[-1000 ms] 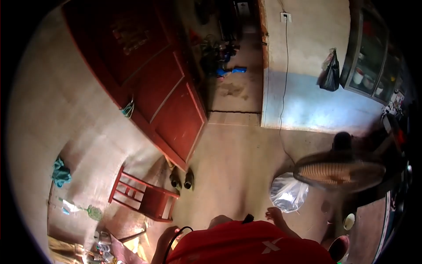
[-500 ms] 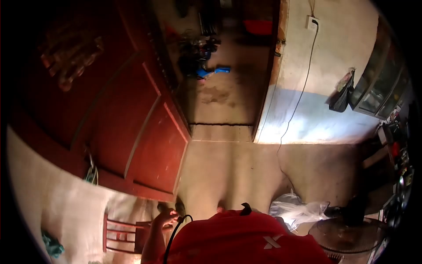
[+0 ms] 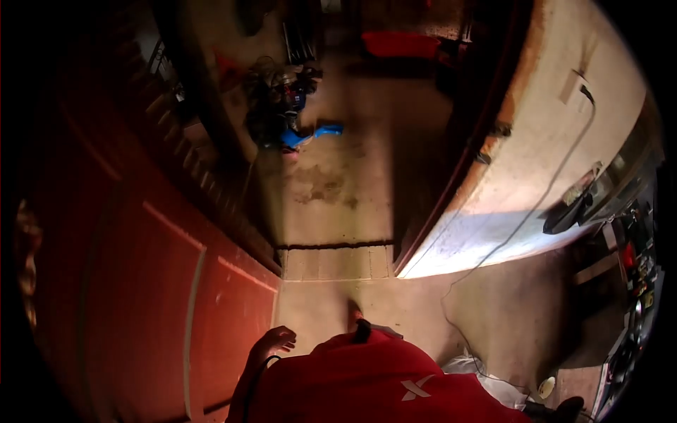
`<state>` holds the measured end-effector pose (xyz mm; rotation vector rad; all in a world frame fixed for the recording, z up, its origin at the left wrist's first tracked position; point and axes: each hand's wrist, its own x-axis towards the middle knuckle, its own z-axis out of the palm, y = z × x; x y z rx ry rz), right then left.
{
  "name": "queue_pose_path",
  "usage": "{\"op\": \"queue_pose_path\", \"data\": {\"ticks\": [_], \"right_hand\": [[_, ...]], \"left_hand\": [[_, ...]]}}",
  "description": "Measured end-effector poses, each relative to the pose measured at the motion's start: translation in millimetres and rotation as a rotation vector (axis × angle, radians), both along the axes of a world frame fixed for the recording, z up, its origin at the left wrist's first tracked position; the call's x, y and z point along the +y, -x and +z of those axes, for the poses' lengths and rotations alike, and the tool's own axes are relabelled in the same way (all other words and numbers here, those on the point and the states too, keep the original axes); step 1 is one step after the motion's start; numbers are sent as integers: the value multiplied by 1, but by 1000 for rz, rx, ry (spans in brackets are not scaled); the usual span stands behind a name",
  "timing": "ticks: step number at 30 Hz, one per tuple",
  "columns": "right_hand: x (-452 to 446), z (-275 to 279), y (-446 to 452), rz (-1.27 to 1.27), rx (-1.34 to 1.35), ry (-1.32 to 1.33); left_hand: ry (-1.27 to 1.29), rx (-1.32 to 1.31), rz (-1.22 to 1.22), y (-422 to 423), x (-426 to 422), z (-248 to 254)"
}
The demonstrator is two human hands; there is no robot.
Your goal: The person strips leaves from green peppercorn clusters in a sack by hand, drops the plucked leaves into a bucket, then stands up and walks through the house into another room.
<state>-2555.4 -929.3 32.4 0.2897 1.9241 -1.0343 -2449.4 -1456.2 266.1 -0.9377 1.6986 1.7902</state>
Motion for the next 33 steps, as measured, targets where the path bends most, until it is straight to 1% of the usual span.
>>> {"op": "queue_pose_path", "data": {"ticks": [1,2,3,4,5,6,7,8,9,10,11,12,14,15,16,17,18,19,20,21,22,23,24,26,27,30,33], "right_hand": [[-16,2,29,-1,-12,75],[-35,7,62,-65,-71,224],[-58,17,95,-133,-139,300],[-75,13,136,-110,-124,403],[-116,26,169,-254,-100,191],[-158,101,205,-214,-82,78],[-179,109,236,-223,-55,141],[-195,113,260,-232,-25,203],[-213,120,278,-234,46,212],[-230,126,296,-234,120,222],[-244,133,310,-271,115,269],[-253,123,324,-288,120,268],[-255,88,336,-156,177,167],[-254,70,329,-254,199,202],[-237,40,322,-210,122,396],[-228,43,308,142,564,385],[-223,39,296,225,661,286],[-223,33,291,164,542,176],[-227,30,287,2,328,55],[-235,35,290,-131,194,-17],[-244,41,294,-213,131,-48],[-246,38,297,-286,91,-63],[-258,40,306,-322,71,-75],[-275,44,323,-385,55,-81],[-280,41,332,-411,53,-81],[-301,36,369,-446,37,-85],[-315,19,410,-461,28,-85]], "left_hand": [[-34,-8,11,7,-26,-15],[-263,43,54,-1,-67,-68],[-85,29,104,23,-65,-32],[94,16,149,44,-64,9],[87,14,134,56,-70,23],[37,55,209,70,-78,32],[-13,98,283,86,-87,32],[17,20,251,101,-101,23],[-22,7,228,107,-117,0],[-60,-2,205,125,-133,-11],[-49,-30,148,144,-151,-21],[-60,-16,57,170,-166,-15],[-27,-171,-6,208,-217,-107],[-15,-55,50,236,-223,-86],[-16,-46,39,259,-240,-88],[-29,-14,23,280,-257,-97],[-42,17,9,302,-272,-107],[-55,49,-3,325,-285,-119],[-69,78,-14,345,-298,-137],[-83,104,-26,364,-308,-142],[-97,130,-39,377,-318,-145],[-52,55,-32,406,-300,-45],[-50,53,-42,423,-297,-34],[-130,-22,13,461,-303,-28],[-107,0,-85,481,-309,-38],[-75,38,-210,552,-307,-29],[-31,116,-221,629,-306,-5]]}}
